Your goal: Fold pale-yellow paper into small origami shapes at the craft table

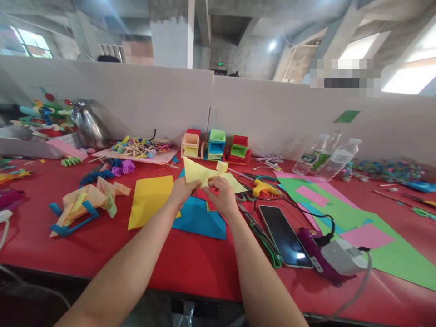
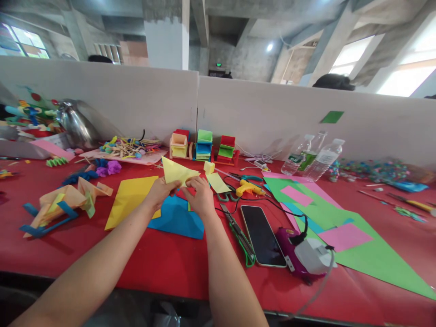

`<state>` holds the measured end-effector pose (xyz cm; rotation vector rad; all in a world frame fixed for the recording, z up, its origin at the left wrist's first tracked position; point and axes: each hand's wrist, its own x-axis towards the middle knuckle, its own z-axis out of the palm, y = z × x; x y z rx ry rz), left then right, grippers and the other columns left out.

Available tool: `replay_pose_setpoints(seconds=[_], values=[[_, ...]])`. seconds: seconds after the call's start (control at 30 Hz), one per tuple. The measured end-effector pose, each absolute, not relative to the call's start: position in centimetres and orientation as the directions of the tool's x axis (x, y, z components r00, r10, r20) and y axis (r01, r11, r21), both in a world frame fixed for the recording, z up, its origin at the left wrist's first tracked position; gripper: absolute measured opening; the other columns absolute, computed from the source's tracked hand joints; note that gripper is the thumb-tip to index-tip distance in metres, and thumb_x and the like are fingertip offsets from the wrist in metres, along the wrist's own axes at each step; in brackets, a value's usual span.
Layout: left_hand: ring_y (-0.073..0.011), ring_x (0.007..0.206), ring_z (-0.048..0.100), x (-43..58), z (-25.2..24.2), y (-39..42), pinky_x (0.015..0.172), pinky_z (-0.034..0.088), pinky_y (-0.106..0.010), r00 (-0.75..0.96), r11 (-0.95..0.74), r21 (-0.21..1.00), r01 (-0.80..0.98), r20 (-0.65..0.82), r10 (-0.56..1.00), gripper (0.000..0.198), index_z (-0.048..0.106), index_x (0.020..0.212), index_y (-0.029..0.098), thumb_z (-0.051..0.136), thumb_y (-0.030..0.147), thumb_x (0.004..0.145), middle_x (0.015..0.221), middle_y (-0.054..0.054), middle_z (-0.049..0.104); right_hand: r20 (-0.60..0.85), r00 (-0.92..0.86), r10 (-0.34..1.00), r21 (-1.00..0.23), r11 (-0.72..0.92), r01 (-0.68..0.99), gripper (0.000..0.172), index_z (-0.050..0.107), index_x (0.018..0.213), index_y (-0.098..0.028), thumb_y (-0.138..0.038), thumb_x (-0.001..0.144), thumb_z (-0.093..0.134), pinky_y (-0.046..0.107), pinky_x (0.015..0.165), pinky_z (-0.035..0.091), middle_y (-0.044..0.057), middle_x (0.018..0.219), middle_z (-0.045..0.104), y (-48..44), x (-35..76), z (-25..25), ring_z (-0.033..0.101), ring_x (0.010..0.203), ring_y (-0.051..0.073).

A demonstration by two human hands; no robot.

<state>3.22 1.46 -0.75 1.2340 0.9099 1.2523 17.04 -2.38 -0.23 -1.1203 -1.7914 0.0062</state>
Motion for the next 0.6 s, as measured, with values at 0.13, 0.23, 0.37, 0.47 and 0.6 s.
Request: replay_pose_setpoints(seconds=[0.13, 0.23, 0.37, 0.47, 0.6], values=[[-0.0064, 0.033, 0.040, 2.95, -0.62, 1.45, 0.035, 0.028, -0.018, 0.121, -0.110, 0.983, -0.144, 0.128, 0.984, 0.016, 0.061, 0.064, 0.012, 0.067, 0.027, 0.061, 0.039, 0.004, 0.051, 0.739, -0.089, 0.667, -0.446, 0.584, 0.679, 0.008, 0.058, 0.075, -0.021, -0.028, 0.077, 0.062, 0.033, 0.072, 0.047, 0.005, 0.084, 0.063, -2.36, 17.19, -0.07, 0.056, 0.082, 0.020], [-0.0081, 0.035, 0.046, 2.69, -0.66, 1.60, 0.035, 0.032, -0.018, 0.126, -0.097, 0.987, -0.126, 0.113, 0.986, 0.018, 0.064, 0.067, 0.011, 0.069, 0.026, 0.060, 0.043, 0.001, 0.056, 0.752, -0.105, 0.651, -0.426, 0.600, 0.677, 0.007, 0.058, 0.073, -0.021, -0.026, 0.078, 0.061, 0.034, 0.077, 0.047, 0.005, 0.085, 0.064, -2.44, 17.34, 0.16, 0.056, 0.084, 0.019], [-0.0139, 0.052, 0.061, 2.73, -0.65, 1.51, 0.045, 0.045, -0.021, 0.157, -0.065, 0.988, -0.142, 0.087, 0.984, 0.024, 0.067, 0.081, 0.012, 0.068, 0.024, 0.060, 0.070, -0.006, 0.068, 0.755, -0.157, 0.636, -0.379, 0.620, 0.687, 0.006, 0.059, 0.071, -0.022, -0.024, 0.076, 0.062, 0.035, 0.081, 0.046, 0.004, 0.091, 0.065, -2.86, 17.20, 0.56, 0.054, 0.088, 0.020], [-0.0158, 0.057, 0.064, 2.90, -0.66, 1.36, 0.049, 0.049, -0.024, 0.171, -0.053, 0.985, -0.167, 0.082, 0.982, 0.027, 0.067, 0.086, 0.013, 0.068, 0.023, 0.061, 0.077, -0.007, 0.069, 0.756, -0.174, 0.631, -0.352, 0.616, 0.704, 0.006, 0.060, 0.070, -0.023, -0.025, 0.076, 0.062, 0.035, 0.082, 0.045, 0.003, 0.094, 0.066, -3.03, 17.14, 0.71, 0.052, 0.090, 0.020], [-0.0169, 0.056, 0.065, 3.05, -0.79, 1.40, 0.047, 0.049, -0.024, 0.162, -0.059, 0.977, -0.204, 0.093, 0.983, 0.030, 0.066, 0.086, 0.011, 0.069, 0.027, 0.061, 0.077, -0.008, 0.069, 0.753, -0.156, 0.640, -0.338, 0.579, 0.742, 0.003, 0.060, 0.074, -0.023, -0.025, 0.077, 0.061, 0.035, 0.077, 0.046, 0.003, 0.088, 0.066, -2.78, 17.40, 0.51, 0.052, 0.085, 0.021]])
